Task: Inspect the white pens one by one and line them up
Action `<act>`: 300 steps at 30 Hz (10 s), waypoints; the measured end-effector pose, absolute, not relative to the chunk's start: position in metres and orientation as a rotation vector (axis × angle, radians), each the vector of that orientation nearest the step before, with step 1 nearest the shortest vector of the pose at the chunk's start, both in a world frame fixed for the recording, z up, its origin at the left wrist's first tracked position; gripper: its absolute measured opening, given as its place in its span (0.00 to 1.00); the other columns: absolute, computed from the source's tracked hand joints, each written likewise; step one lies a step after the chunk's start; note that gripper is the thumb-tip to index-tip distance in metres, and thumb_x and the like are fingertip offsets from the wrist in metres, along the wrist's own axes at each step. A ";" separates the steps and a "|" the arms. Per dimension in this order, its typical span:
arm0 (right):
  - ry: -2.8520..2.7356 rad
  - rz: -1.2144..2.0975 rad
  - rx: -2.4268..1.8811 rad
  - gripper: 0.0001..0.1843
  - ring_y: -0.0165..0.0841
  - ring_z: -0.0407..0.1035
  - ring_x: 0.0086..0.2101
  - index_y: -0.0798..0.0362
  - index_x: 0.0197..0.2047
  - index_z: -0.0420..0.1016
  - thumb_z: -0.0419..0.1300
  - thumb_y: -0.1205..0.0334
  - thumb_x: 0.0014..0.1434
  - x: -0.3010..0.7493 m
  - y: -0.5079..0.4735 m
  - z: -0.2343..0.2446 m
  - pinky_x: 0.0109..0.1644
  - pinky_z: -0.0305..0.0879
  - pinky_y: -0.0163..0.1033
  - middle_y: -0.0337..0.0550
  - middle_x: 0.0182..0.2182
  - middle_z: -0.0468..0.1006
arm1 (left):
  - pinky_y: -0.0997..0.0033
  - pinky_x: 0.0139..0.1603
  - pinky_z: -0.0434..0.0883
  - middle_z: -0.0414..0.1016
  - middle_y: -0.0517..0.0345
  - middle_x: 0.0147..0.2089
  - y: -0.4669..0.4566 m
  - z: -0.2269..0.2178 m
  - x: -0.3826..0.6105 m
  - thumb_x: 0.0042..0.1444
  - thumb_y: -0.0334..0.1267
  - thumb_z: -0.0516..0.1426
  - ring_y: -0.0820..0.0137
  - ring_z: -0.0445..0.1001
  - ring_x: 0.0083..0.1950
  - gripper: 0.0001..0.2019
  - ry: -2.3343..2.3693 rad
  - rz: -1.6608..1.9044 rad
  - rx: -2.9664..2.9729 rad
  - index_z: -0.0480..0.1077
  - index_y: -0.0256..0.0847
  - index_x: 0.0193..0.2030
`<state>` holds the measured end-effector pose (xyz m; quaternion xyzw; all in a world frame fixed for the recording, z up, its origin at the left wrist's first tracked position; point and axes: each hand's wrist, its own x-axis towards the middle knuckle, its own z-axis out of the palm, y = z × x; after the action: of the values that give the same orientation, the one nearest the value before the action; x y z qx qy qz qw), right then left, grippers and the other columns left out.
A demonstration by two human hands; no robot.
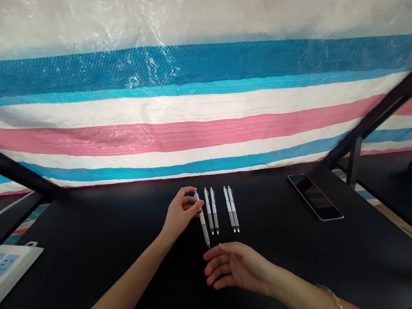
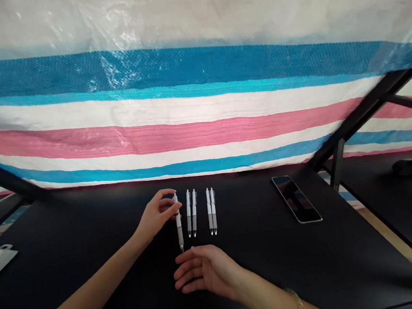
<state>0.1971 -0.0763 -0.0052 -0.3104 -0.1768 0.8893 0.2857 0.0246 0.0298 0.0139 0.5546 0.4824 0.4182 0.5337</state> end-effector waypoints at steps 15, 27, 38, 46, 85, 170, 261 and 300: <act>-1.929 1.023 -1.248 0.15 0.36 0.67 0.44 0.52 0.48 0.69 0.52 0.65 0.58 0.224 -0.060 0.021 0.49 0.62 0.44 0.47 0.43 0.73 | 0.66 0.30 0.76 0.74 0.49 0.40 0.009 0.011 0.017 0.48 0.44 0.61 0.68 0.77 0.28 0.22 1.234 0.751 1.245 0.64 0.38 0.48; -2.612 -0.269 -1.288 0.09 0.40 0.64 0.45 0.54 0.36 0.71 0.51 0.73 0.58 0.221 -0.051 -0.001 0.49 0.59 0.47 0.47 0.36 0.74 | 0.66 0.32 0.75 0.77 0.52 0.35 -0.018 0.010 0.019 0.50 0.43 0.59 0.67 0.77 0.29 0.19 1.167 0.777 1.155 0.64 0.39 0.47; -1.876 0.148 -1.102 0.07 0.34 0.67 0.36 0.50 0.40 0.66 0.54 0.69 0.58 0.237 -0.058 0.019 0.39 0.64 0.42 0.44 0.33 0.71 | 0.66 0.32 0.74 0.76 0.54 0.34 -0.019 0.019 0.014 0.49 0.43 0.60 0.66 0.75 0.30 0.17 1.155 0.919 1.101 0.67 0.39 0.44; -0.993 1.141 -1.084 0.11 0.32 0.71 0.28 0.50 0.33 0.54 0.54 0.56 0.60 0.212 -0.071 0.021 0.28 0.66 0.36 0.38 0.27 0.71 | 0.70 0.29 0.73 0.74 0.49 0.45 -0.022 0.016 0.019 0.50 0.43 0.60 0.70 0.75 0.30 0.20 1.000 0.839 0.974 0.66 0.40 0.49; -0.771 2.481 -0.682 0.19 0.33 0.72 0.22 0.63 0.33 0.69 0.58 0.52 0.55 0.187 -0.088 -0.015 0.24 0.65 0.33 0.42 0.20 0.71 | 0.72 0.35 0.73 0.80 0.48 0.32 -0.029 0.009 0.017 0.48 0.38 0.63 0.65 0.78 0.34 0.10 0.850 0.797 0.810 0.72 0.34 0.35; -0.871 2.449 -0.911 0.20 0.29 0.69 0.17 0.54 0.30 0.57 0.66 0.56 0.45 0.193 -0.085 -0.009 0.17 0.59 0.27 0.39 0.19 0.75 | 0.76 0.34 0.72 0.79 0.55 0.31 -0.016 0.007 0.013 0.43 0.39 0.66 0.71 0.76 0.31 0.13 1.029 1.167 0.623 0.73 0.36 0.35; -0.551 2.439 -0.906 0.11 0.17 0.40 0.11 0.56 0.28 0.64 0.59 0.57 0.50 0.193 -0.075 -0.009 0.16 0.32 0.27 0.31 0.11 0.61 | 0.71 0.40 0.72 0.75 0.55 0.35 -0.032 0.008 0.023 0.51 0.38 0.61 0.68 0.75 0.36 0.09 0.893 1.037 0.722 0.72 0.38 0.39; -0.489 2.439 -0.795 0.23 0.44 0.71 0.41 0.63 0.41 0.70 0.55 0.50 0.55 0.195 -0.076 -0.004 0.50 0.57 0.50 0.58 0.39 0.74 | 0.69 0.31 0.72 0.76 0.59 0.31 -0.031 0.012 0.023 0.51 0.41 0.59 0.69 0.74 0.30 0.16 1.073 1.043 0.959 0.62 0.44 0.46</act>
<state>0.1951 -0.0761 -0.0039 -0.2939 -0.1806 0.9013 0.2619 0.0233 -0.0315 0.0116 0.4190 0.4687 0.4554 0.6303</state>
